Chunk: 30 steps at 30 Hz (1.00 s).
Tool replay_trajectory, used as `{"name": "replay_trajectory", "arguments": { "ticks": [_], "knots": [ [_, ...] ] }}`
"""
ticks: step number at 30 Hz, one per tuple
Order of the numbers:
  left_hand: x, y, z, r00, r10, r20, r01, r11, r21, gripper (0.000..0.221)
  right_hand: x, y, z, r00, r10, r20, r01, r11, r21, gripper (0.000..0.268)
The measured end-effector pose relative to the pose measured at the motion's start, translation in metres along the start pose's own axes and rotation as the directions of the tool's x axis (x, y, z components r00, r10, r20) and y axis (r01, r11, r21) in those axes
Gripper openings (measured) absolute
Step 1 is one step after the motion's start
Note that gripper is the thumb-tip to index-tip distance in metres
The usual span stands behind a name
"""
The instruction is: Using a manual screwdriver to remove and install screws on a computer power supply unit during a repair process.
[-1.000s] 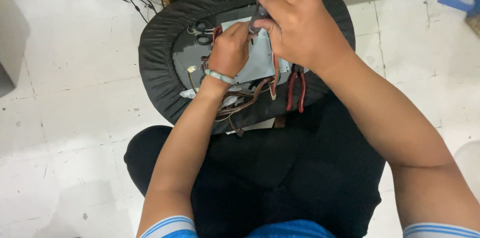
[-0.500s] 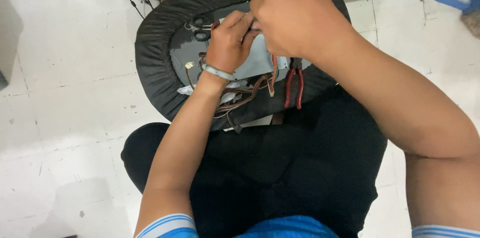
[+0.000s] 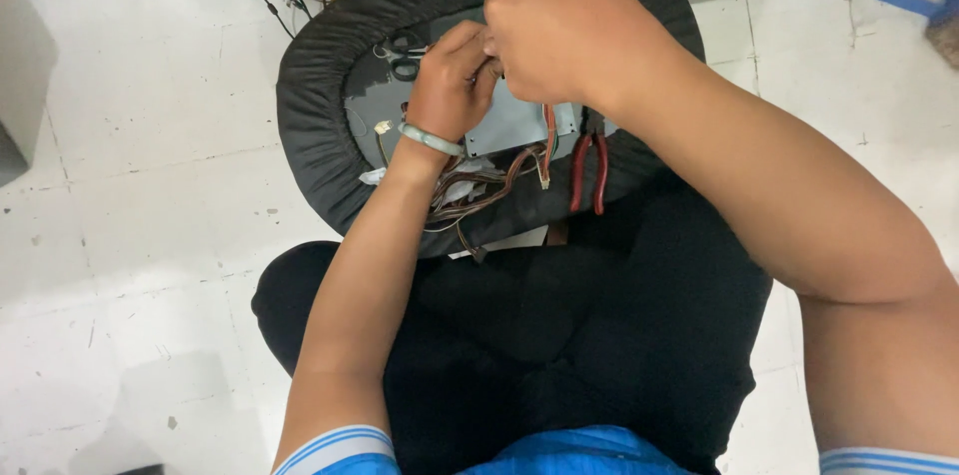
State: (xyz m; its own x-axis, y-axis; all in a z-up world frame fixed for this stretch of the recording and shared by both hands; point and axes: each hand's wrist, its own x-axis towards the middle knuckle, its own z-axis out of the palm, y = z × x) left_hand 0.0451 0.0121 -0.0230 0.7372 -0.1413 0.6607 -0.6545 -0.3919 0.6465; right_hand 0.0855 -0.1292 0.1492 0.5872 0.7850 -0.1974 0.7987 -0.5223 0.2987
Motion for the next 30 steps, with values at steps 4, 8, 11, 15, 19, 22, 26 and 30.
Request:
{"name": "replay_trajectory", "arguments": {
  "ticks": [4, 8, 11, 15, 19, 22, 26, 30],
  "knots": [
    [0.001, 0.001, -0.003, 1.0, 0.007, 0.018, -0.007, 1.0, -0.007, 0.016, -0.004, -0.006, 0.002, 0.998, 0.066, -0.016, -0.065, 0.998, 0.019, 0.009],
    [-0.001, -0.004, -0.002, 0.998, -0.024, 0.053, 0.026, 0.999, -0.036, 0.016, -0.017, -0.015, -0.017, 0.996, 0.079, -0.029, -0.076, 0.995, 0.068, 0.023],
    [-0.014, -0.018, 0.001, 0.997, -0.052, 0.061, 0.053, 0.998, -0.025, 0.026, -0.013, -0.015, -0.019, 0.999, 0.046, 0.011, -0.047, 0.992, 0.117, 0.034],
    [-0.009, -0.001, -0.007, 0.996, -0.068, 0.064, 0.072, 0.996, -0.051, 0.028, -0.004, -0.012, -0.008, 1.0, -0.014, 0.007, 0.013, 0.991, 0.133, 0.036],
    [-0.003, 0.0, -0.005, 0.994, -0.077, 0.08, 0.082, 0.995, -0.053, 0.028, -0.008, -0.005, -0.004, 0.998, -0.036, -0.052, 0.039, 0.998, 0.049, 0.025],
    [0.007, 0.004, -0.008, 0.989, -0.067, 0.134, 0.071, 0.997, -0.022, 0.022, -0.022, 0.004, -0.004, 0.998, 0.034, -0.051, -0.031, 0.998, 0.058, 0.024],
    [0.015, 0.018, -0.035, 0.977, -0.133, 0.164, 0.116, 0.987, 0.114, 0.048, -0.076, 0.047, 0.022, 0.946, 0.16, -0.28, -0.059, 0.94, 0.337, 0.028],
    [0.036, 0.045, -0.09, 0.971, -0.24, -0.006, 0.236, 0.948, 0.214, 0.034, -0.119, 0.072, 0.126, 0.549, 0.834, 0.051, 0.337, -0.277, 0.9, 0.036]
  ]
}}
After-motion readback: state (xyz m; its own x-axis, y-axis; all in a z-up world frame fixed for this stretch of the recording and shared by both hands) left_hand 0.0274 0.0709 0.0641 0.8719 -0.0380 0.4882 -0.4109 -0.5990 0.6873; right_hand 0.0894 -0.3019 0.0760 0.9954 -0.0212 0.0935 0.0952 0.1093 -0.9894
